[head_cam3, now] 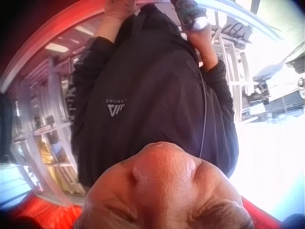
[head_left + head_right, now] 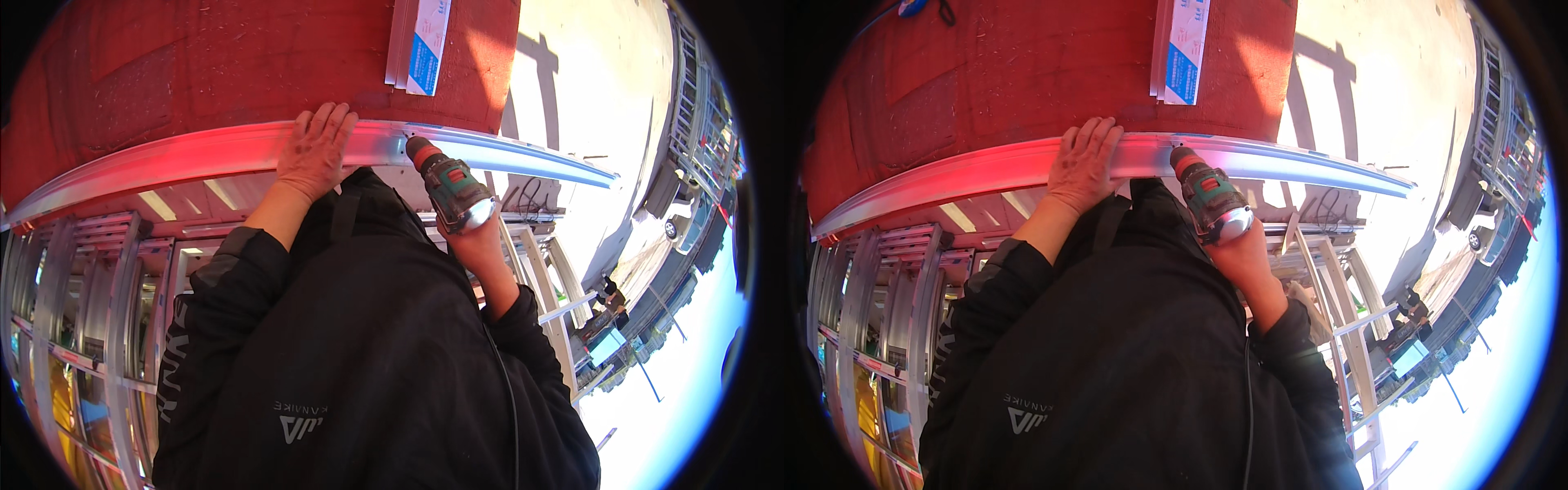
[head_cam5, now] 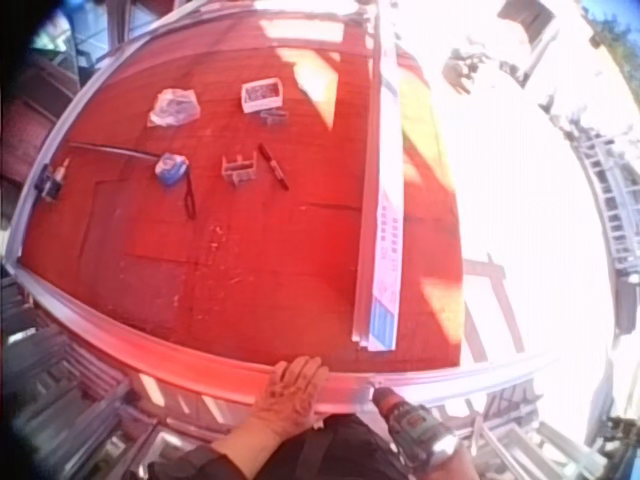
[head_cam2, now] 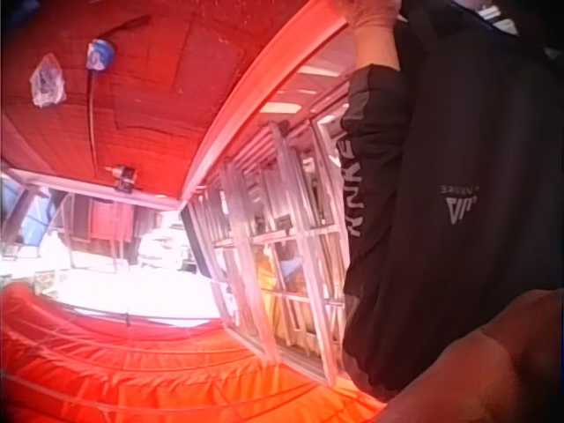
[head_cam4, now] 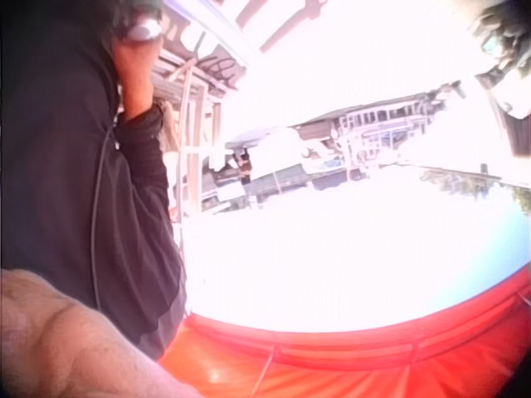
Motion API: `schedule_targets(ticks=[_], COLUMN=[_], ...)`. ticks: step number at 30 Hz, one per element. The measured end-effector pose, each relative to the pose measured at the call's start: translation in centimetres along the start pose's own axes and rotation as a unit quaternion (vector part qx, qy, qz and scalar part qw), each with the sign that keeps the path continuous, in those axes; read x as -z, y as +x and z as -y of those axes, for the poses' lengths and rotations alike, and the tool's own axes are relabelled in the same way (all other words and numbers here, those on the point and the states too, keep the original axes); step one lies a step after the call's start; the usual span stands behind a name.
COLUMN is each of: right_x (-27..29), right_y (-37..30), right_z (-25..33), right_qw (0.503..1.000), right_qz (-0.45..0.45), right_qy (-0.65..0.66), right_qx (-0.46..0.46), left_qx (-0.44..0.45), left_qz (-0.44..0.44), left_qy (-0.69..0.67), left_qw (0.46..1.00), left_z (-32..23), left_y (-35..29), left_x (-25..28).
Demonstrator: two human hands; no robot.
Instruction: The person assembles a metal frame structure on a red workbench. They position long aluminum extrusions, drill pilot holes, and fasten screws using a cordless drill. The person also uses a tape measure and marker to align and mark the frame components.
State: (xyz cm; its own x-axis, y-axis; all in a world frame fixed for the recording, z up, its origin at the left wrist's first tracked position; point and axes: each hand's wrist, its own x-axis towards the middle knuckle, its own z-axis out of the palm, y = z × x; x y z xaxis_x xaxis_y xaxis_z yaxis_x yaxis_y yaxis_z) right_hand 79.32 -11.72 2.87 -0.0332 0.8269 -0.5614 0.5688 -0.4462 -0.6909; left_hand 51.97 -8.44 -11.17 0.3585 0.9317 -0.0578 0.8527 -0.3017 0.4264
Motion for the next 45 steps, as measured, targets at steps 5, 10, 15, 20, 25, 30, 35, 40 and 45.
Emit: schedule_targets(ticks=[5, 10, 15, 20, 25, 30, 35, 40, 45], right_x=[0.2, 0.1, 0.2, 0.6, 1.1, 1.8, 1.3, 0.0, -0.9], right_y=[0.2, 0.2, 0.4, 0.7, 1.3, 2.3, 2.2, 1.5, 0.7], right_z=[0.2, 0.3, 1.2, 2.4, 3.1, 4.1, 6.2, 7.4, 6.3], right_qw=[1.0, 1.0, 0.998, 0.993, 0.979, 0.956, 0.956, 0.934, 0.944], right_qz=[-0.002, -0.004, -0.001, 0.027, 0.04, 0.059, 0.078, 0.067, 0.024], right_qy=[-0.017, -0.03, -0.07, -0.112, -0.192, -0.281, -0.274, -0.349, -0.33], right_qx=[-0.026, -0.003, 0.006, -0.039, -0.065, -0.067, -0.073, -0.027, -0.019], left_qx=[0.0, -0.004, -0.005, -0.009, -0.017, -0.006, -0.013, -0.019, -0.023], left_qz=[0.009, -0.013, -0.013, -0.004, 0.01, 0.046, 0.037, 0.005, -0.007], left_qy=[0.009, -0.012, -0.008, -0.002, 0.044, 0.024, 0.014, 0.012, 0.003], left_qw=[1.0, 1.0, 1.0, 1.0, 0.999, 0.999, 0.999, 1.0, 1.0], left_z=[0.1, 0.2, 0.2, 0.3, 0.3, 0.3, 0.5, 0.6, 0.7], left_y=[-0.1, -0.1, -0.1, -0.1, -0.1, -0.3, -0.2, -0.3, -0.2], left_x=[-0.1, -0.3, -0.2, -0.1, -0.2, -0.2, -0.3, -0.4, -0.5])
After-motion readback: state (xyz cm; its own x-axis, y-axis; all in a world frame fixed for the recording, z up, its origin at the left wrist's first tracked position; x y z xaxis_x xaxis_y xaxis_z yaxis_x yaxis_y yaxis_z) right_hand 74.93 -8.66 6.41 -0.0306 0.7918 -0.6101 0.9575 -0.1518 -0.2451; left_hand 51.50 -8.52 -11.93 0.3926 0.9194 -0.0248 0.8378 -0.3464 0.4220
